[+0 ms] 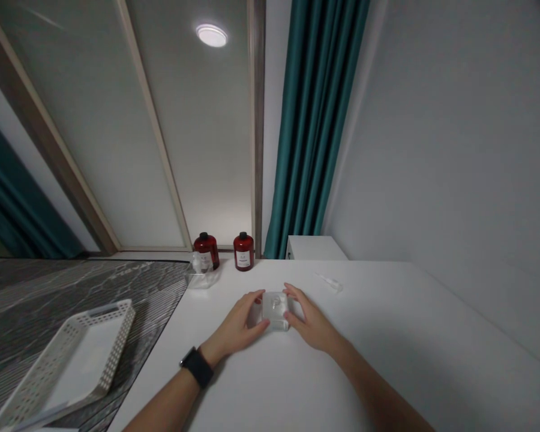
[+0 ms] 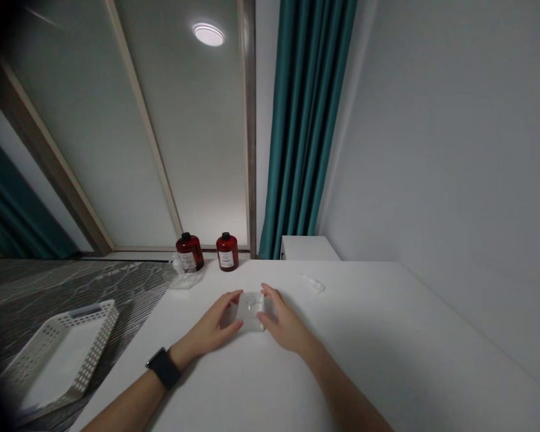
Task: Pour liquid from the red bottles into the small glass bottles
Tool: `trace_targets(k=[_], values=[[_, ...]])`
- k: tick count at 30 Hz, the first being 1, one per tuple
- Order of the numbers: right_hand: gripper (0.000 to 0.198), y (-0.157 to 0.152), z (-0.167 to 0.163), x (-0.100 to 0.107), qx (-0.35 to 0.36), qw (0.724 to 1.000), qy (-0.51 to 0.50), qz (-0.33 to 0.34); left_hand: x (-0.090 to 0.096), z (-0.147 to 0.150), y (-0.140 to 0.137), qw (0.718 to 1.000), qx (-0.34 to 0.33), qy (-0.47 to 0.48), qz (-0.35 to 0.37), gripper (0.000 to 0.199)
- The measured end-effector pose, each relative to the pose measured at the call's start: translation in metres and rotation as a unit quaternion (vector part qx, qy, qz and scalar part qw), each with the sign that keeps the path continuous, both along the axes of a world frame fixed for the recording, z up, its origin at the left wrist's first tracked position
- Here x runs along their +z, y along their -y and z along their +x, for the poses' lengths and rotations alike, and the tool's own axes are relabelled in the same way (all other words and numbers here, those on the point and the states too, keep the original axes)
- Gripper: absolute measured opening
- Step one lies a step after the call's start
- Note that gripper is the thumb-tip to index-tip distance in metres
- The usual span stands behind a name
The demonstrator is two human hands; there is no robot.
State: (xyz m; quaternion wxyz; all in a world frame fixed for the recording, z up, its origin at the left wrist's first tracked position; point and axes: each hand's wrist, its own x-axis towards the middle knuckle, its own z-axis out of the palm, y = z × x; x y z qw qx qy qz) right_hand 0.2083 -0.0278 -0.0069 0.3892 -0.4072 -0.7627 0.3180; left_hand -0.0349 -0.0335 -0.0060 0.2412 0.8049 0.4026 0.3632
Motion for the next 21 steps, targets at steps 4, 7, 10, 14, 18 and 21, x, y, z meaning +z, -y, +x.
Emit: trace_targets(k=[4,7,10,14,18,21], values=[[0.043,-0.012,0.014,0.001,-0.045,0.994,0.043,0.086,-0.003,-0.001,-0.002,1.000,0.006,-0.006,-0.008,0.058],[0.034,-0.027,0.031,-0.004,-0.115,0.978,0.096,0.145,-0.005,-0.001,-0.004,1.000,0.012,-0.013,-0.010,0.058],[0.029,-0.043,0.052,-0.011,-0.161,0.969,0.111,0.150,-0.005,-0.002,-0.004,1.000,0.017,-0.017,-0.013,0.058],[0.032,-0.060,0.085,-0.019,-0.228,0.955,0.129,0.141,-0.005,-0.002,-0.005,1.000,0.018,-0.018,-0.016,0.059],[0.037,-0.070,0.109,-0.027,-0.276,0.941,0.160,0.115,-0.006,-0.002,-0.006,1.000,0.024,-0.009,-0.010,0.058],[0.037,-0.072,0.118,-0.034,-0.296,0.933,0.185,0.091,-0.007,-0.002,-0.006,1.000,0.024,-0.007,-0.012,0.059]])
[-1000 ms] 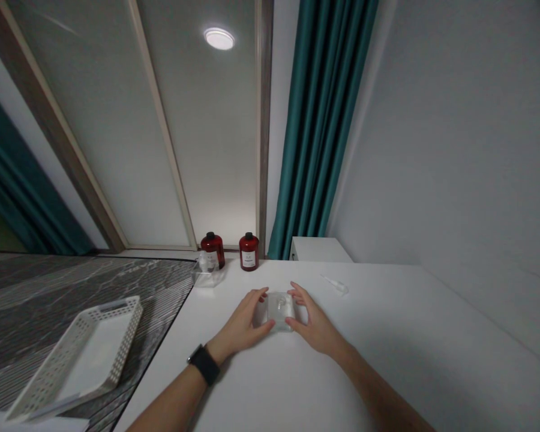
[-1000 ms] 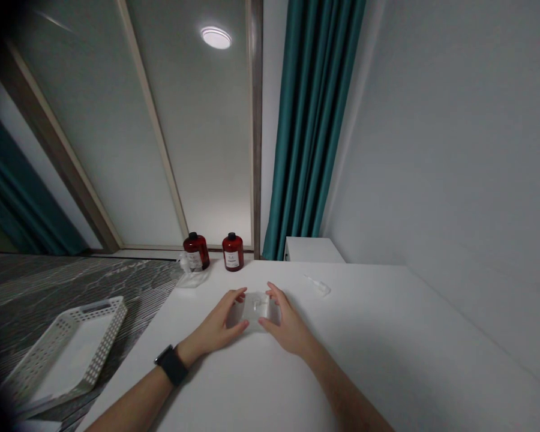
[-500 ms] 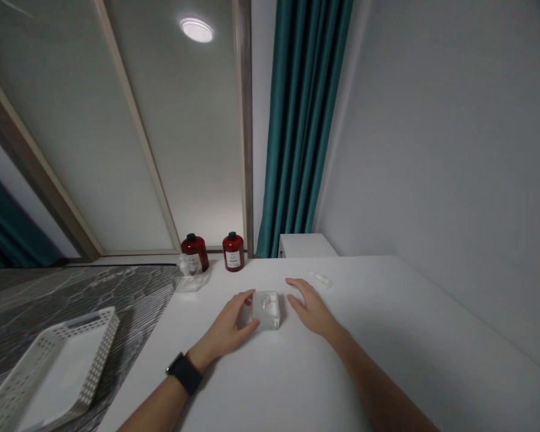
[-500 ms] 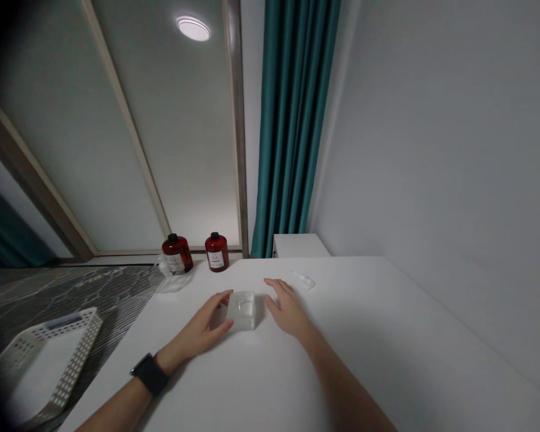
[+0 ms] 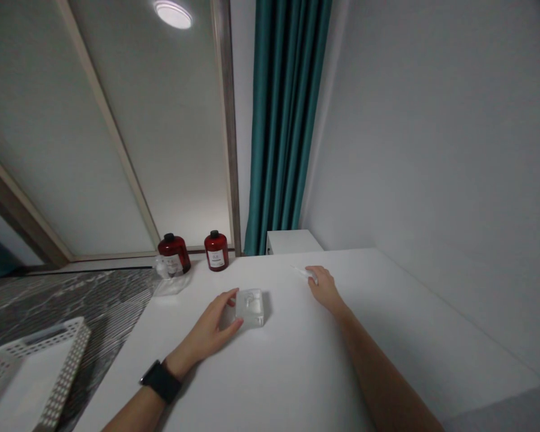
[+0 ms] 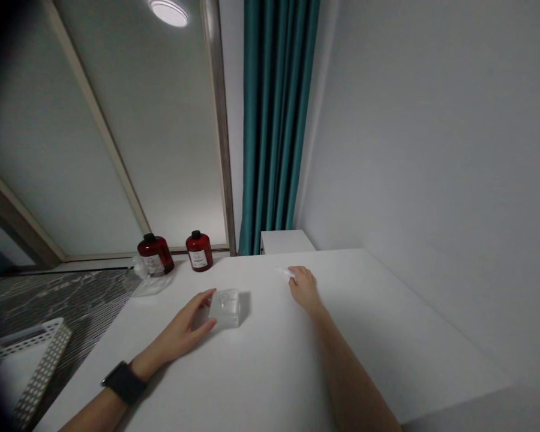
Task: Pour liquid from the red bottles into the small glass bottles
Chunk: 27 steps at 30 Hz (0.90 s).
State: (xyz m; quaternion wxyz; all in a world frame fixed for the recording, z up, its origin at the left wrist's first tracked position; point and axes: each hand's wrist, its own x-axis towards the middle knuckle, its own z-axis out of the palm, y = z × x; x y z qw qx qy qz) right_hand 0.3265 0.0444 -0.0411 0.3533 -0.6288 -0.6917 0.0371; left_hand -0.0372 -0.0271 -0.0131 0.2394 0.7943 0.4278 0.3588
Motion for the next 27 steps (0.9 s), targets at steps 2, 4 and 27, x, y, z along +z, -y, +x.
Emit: trace_targets(k=[2,4,27], values=[[0.037,-0.001,0.002,-0.004,-0.013,1.000,0.008,-0.015,0.000,0.000,0.000,1.000,-0.002,-0.002,-0.004,0.059],[0.037,-0.001,0.002,-0.006,-0.021,0.999,0.014,-0.025,-0.001,0.000,-0.001,1.000,-0.003,-0.005,-0.006,0.059],[0.036,0.004,-0.016,0.002,0.029,0.995,-0.096,0.027,0.004,0.001,0.002,1.000,-0.007,-0.021,0.000,0.058]])
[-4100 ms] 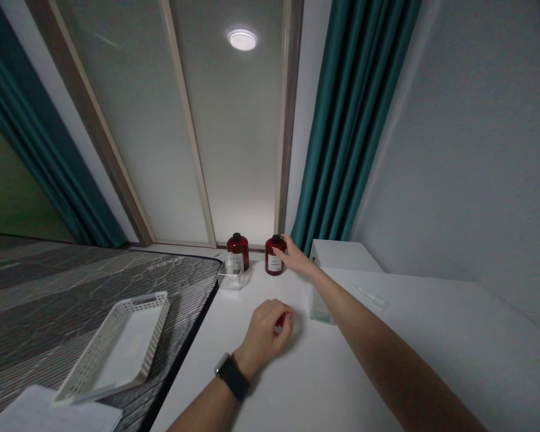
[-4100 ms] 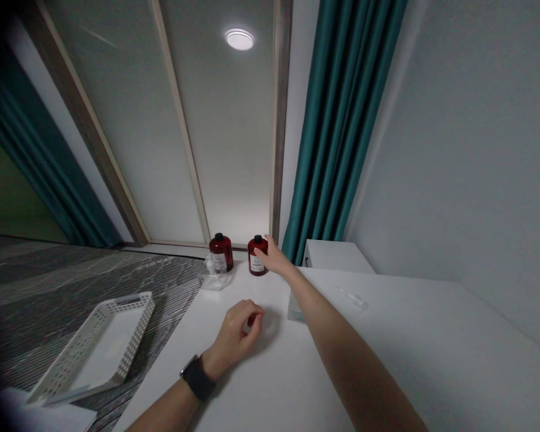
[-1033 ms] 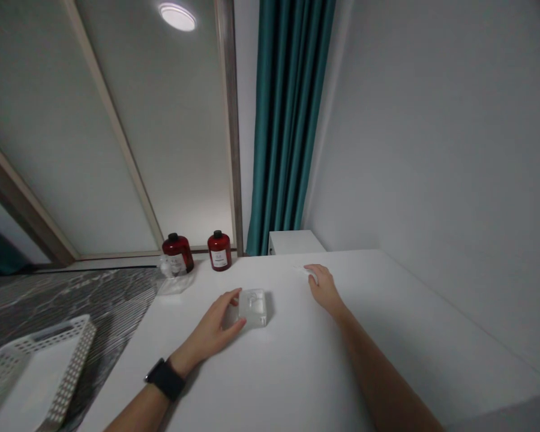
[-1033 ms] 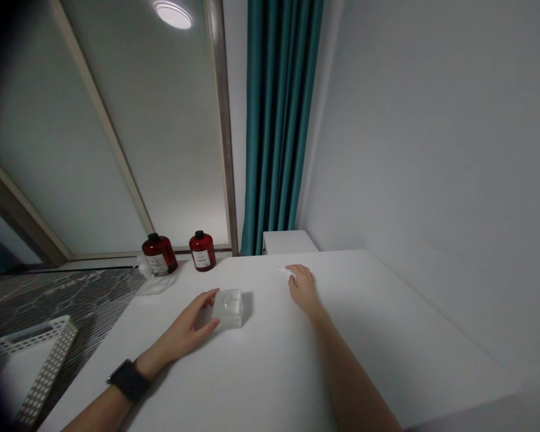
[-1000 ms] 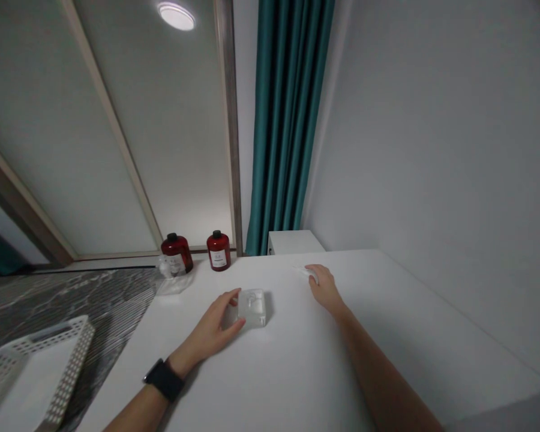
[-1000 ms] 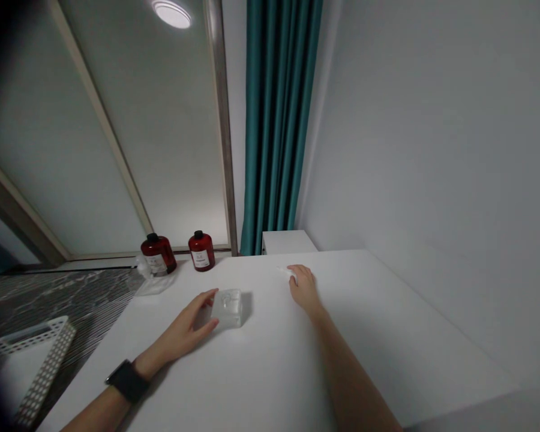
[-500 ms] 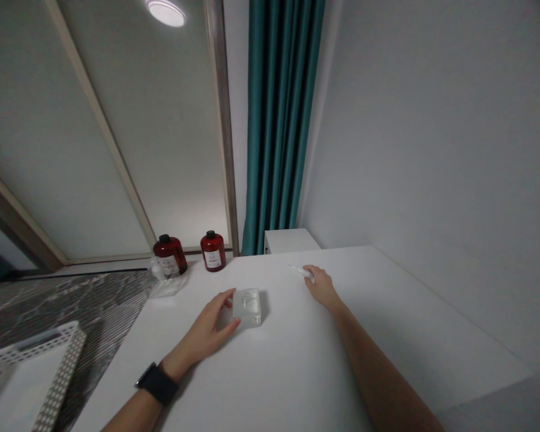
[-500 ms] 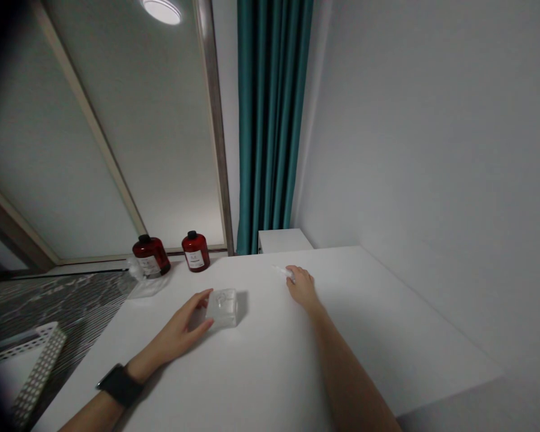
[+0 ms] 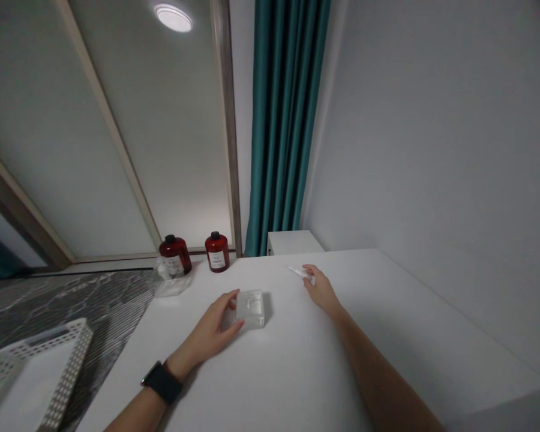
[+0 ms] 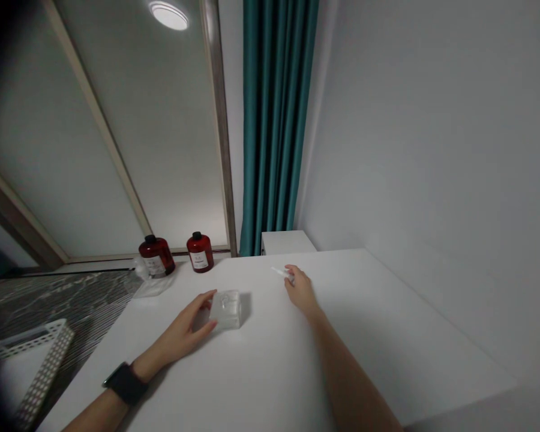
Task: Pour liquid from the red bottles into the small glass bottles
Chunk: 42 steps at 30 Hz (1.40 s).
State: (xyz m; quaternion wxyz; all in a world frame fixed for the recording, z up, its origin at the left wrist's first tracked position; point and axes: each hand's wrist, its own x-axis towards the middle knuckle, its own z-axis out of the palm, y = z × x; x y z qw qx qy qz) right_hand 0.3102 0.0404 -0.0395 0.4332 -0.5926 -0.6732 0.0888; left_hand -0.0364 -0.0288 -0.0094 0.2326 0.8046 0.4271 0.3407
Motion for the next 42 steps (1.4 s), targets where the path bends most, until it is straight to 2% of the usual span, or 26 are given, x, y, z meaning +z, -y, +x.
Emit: trace_targets(k=[9,14,16,23,36,42], values=[[0.029,0.033,-0.064,0.028,0.082,0.994,-0.062,0.044,0.005,0.002,0.004,1.000,0.004,0.007,-0.002,0.058],[0.021,0.056,-0.087,0.049,0.120,0.987,-0.082,0.069,0.003,0.002,0.004,1.000,-0.004,0.014,0.002,0.059],[0.020,0.063,-0.093,0.055,0.140,0.980,-0.096,0.103,0.004,0.002,0.004,1.000,-0.008,0.016,0.001,0.059],[0.018,0.076,-0.095,0.066,0.156,0.963,-0.115,0.189,0.006,0.003,0.005,1.000,-0.014,0.012,0.009,0.058],[0.029,0.084,-0.104,0.070,0.201,0.957,-0.031,0.205,0.006,0.003,0.006,1.000,-0.016,0.005,0.007,0.058],[0.029,0.086,-0.100,0.078,0.178,0.955,-0.041,0.235,0.008,0.004,0.007,1.000,-0.020,0.006,0.010,0.056]])
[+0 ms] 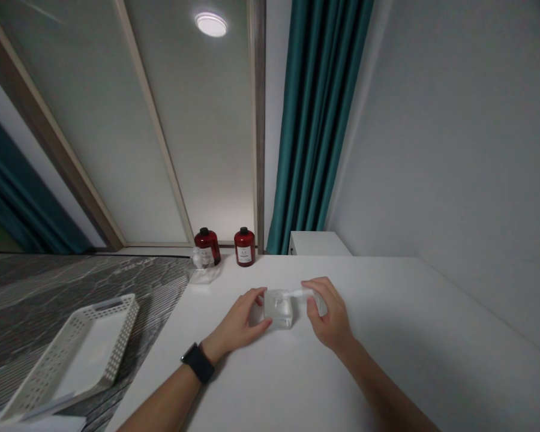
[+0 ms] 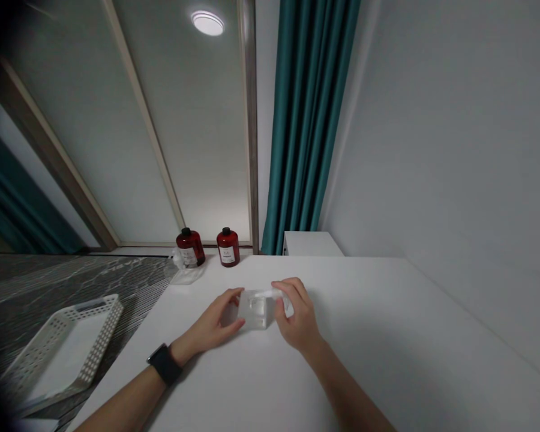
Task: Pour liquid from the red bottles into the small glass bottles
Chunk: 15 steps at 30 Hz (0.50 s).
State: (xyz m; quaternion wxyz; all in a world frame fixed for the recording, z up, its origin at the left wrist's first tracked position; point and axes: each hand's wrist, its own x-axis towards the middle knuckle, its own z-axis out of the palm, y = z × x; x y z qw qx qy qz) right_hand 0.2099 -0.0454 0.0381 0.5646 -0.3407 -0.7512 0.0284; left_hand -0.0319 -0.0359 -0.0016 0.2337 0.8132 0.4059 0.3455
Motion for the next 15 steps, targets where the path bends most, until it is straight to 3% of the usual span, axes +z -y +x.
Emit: trace_targets(k=[10,15], values=[[0.039,-0.0016,-0.0009,-0.0045,-0.004,0.999,0.047,-0.009,-0.0012,-0.0012,0.0020,1.000,-0.004,-0.007,0.002,0.058],[0.039,-0.0014,-0.0070,-0.0083,-0.003,0.999,0.005,-0.047,0.0003,0.0012,0.0039,1.000,-0.003,-0.011,-0.001,0.057]])
